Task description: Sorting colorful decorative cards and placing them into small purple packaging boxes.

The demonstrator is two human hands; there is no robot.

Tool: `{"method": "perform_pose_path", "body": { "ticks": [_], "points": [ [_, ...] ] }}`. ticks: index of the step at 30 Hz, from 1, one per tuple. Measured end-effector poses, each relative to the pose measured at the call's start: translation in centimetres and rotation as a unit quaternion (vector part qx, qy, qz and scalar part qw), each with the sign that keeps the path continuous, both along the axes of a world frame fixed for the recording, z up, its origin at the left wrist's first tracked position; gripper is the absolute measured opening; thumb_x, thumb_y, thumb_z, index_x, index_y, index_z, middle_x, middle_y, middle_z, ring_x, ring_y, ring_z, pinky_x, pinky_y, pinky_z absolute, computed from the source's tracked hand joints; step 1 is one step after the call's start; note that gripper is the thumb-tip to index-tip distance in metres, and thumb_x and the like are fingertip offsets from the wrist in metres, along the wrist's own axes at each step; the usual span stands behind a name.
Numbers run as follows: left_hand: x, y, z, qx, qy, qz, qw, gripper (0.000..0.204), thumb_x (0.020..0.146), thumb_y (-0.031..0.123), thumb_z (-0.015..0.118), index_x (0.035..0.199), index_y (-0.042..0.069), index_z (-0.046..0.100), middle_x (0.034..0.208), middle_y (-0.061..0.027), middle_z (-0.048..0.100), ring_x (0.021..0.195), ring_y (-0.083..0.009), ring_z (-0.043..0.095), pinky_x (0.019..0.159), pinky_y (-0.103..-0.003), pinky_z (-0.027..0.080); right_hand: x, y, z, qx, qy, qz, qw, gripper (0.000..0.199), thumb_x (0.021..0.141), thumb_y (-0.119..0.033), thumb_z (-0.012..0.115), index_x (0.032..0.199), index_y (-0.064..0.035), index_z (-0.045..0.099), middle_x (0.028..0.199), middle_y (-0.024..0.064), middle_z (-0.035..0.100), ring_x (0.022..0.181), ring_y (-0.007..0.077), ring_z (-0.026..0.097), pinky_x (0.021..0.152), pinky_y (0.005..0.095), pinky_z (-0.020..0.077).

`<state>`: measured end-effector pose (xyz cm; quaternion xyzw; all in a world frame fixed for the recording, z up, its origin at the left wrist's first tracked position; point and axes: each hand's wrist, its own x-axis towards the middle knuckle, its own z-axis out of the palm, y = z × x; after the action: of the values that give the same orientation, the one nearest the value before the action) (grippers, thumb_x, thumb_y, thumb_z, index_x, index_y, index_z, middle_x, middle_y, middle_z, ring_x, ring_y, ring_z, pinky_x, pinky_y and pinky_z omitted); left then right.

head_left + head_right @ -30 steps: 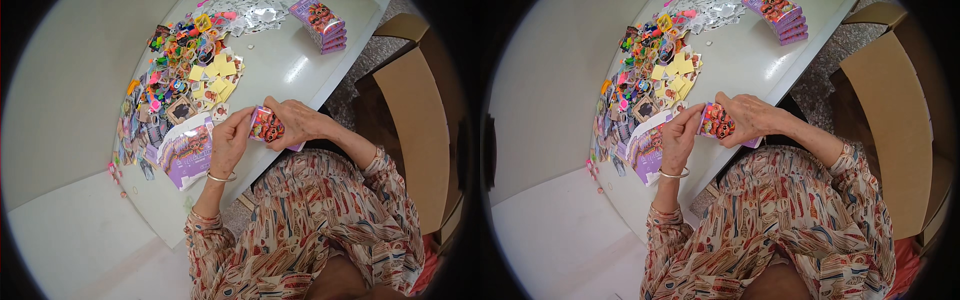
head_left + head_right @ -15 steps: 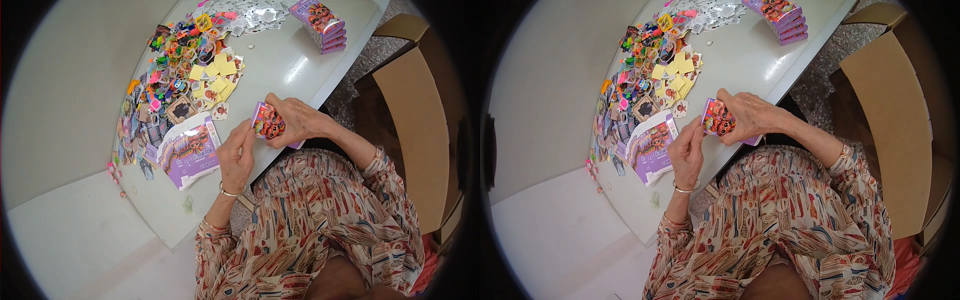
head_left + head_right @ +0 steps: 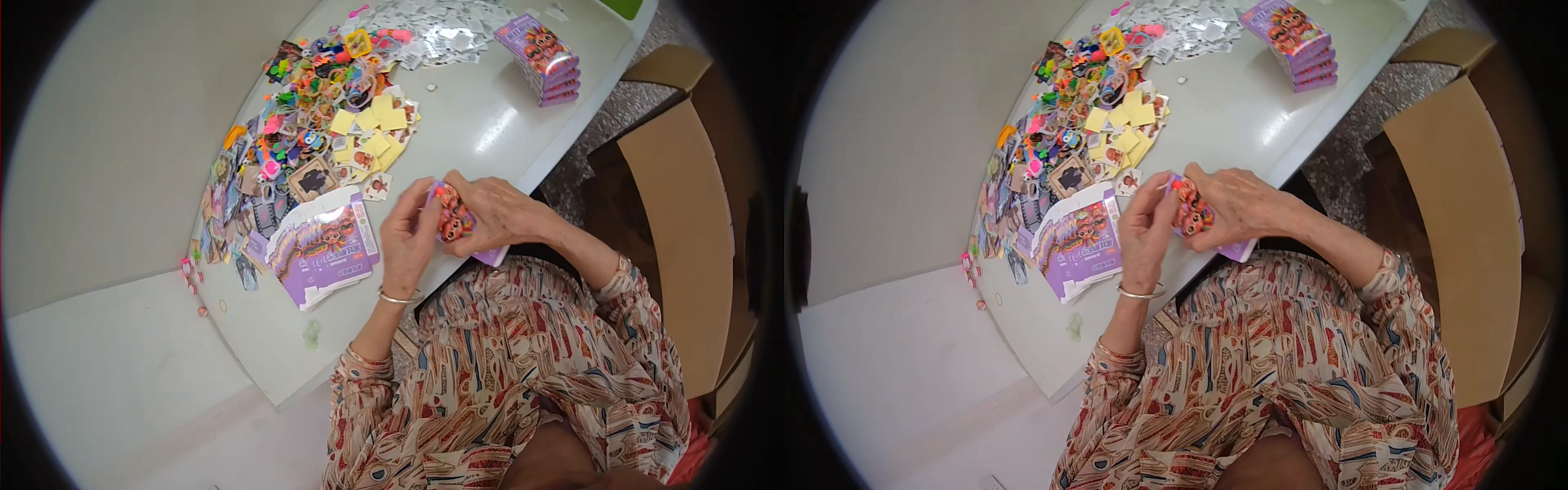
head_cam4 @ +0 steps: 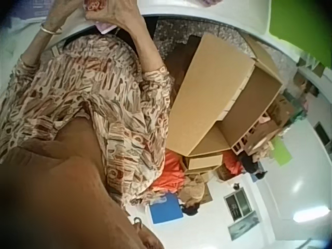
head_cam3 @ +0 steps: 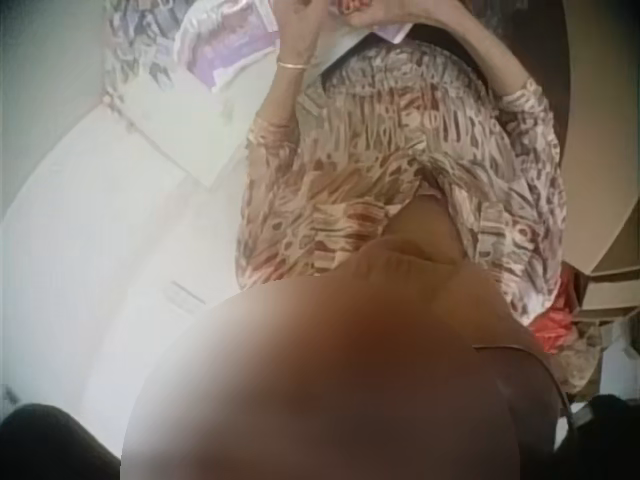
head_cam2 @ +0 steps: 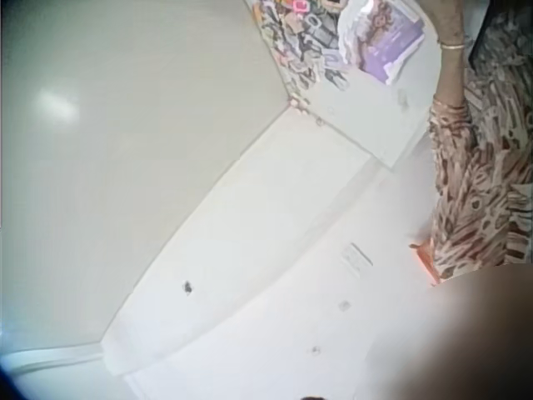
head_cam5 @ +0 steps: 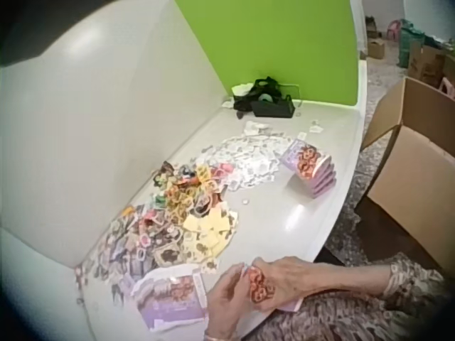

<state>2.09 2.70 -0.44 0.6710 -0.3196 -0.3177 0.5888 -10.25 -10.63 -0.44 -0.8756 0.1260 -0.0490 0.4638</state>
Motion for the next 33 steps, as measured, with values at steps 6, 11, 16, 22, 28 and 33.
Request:
{"method": "perform_pose_path", "body": {
  "ticks": [6, 11, 16, 22, 28, 33],
  "points": [
    [-1.4, -0.6, -0.4, -0.021, -0.153, 0.003, 0.988, 0.025, 0.091, 0.002, 0.061, 0.115, 0.0, 0.065, 0.088, -0.0113, 0.067, 0.072, -0.01, 0.06, 0.064, -0.024, 0.048, -0.1, 0.4, 0.9, -0.001, -0.002, 0.007, 1.0, 0.063, 0.063, -0.028, 0.075, 0.101, 0.004, 0.038, 0.07, 0.0226, 0.059, 0.071, 0.044, 0.061, 0.067, 0.0456, 0.0482],
    [-0.8, -1.0, -0.3, -0.034, -0.201, -0.002, 0.979, 0.026, 0.092, 0.006, 0.059, 0.117, 0.001, 0.062, 0.09, -0.0144, 0.069, 0.072, -0.0226, 0.067, 0.064, -0.031, 0.051, 0.2, 0.4, 1.1, -0.012, -0.004, -0.011, 1.0, 0.06, 0.066, -0.027, 0.074, 0.102, 0.0016, 0.036, 0.073, 0.026, 0.06, 0.074, 0.0461, 0.061, 0.066, 0.0482, 0.0488],
    [4.0, 2.7, 1.4, 0.104, -0.356, 0.018, 0.928, 0.063, 0.081, 0.033, 0.074, 0.129, 0.0, 0.051, 0.125, -0.023, 0.054, 0.117, -0.0383, 0.05, 0.101, -0.044, 0.037, 0.8, -2.0, 2.7, -0.092, 0.03, -0.088, 0.991, 0.086, 0.065, -0.037, 0.076, 0.129, 0.0019, 0.034, 0.091, 0.0241, 0.064, 0.081, 0.0445, 0.064, 0.076, 0.0486, 0.0505],
    [11.1, 8.3, 0.9, 0.25, -0.616, -0.078, 0.743, 0.075, 0.066, 0.05, 0.077, 0.127, 0.013, 0.055, 0.149, -0.0211, 0.03, 0.128, -0.0457, 0.031, 0.102, -0.054, 0.023, 2.6, -4.7, 2.2, -0.296, -0.008, -0.128, 0.947, 0.097, 0.063, -0.032, 0.081, 0.138, 0.0033, 0.031, 0.132, 0.0239, 0.047, 0.117, 0.038, 0.049, 0.1, 0.0444, 0.0389],
    [12.8, 8.6, 0.9, 0.269, -0.567, -0.11, 0.771, 0.079, 0.061, 0.053, 0.08, 0.126, 0.014, 0.055, 0.149, -0.0193, 0.031, 0.129, -0.042, 0.031, 0.102, -0.052, 0.024, 1.9, -0.5, 0.1, -0.328, -0.163, -0.159, 0.917, 0.092, 0.066, -0.027, 0.083, 0.137, 0.0065, 0.036, 0.136, 0.0244, 0.043, 0.122, 0.0397, 0.043, 0.104, 0.0481, 0.0348],
    [12.7, 7.2, 1.9, 0.235, -0.569, -0.108, 0.781, 0.055, 0.065, 0.033, 0.083, 0.11, 0.009, 0.061, 0.14, -0.0189, 0.041, 0.127, -0.0395, 0.036, 0.103, -0.049, 0.026, 0.2, 3.7, -0.9, -0.209, -0.208, -0.108, 0.949, 0.074, 0.07, -0.029, 0.08, 0.123, 0.0087, 0.045, 0.122, 0.0235, 0.049, 0.11, 0.0378, 0.05, 0.094, 0.0429, 0.0436]
  ]
}}
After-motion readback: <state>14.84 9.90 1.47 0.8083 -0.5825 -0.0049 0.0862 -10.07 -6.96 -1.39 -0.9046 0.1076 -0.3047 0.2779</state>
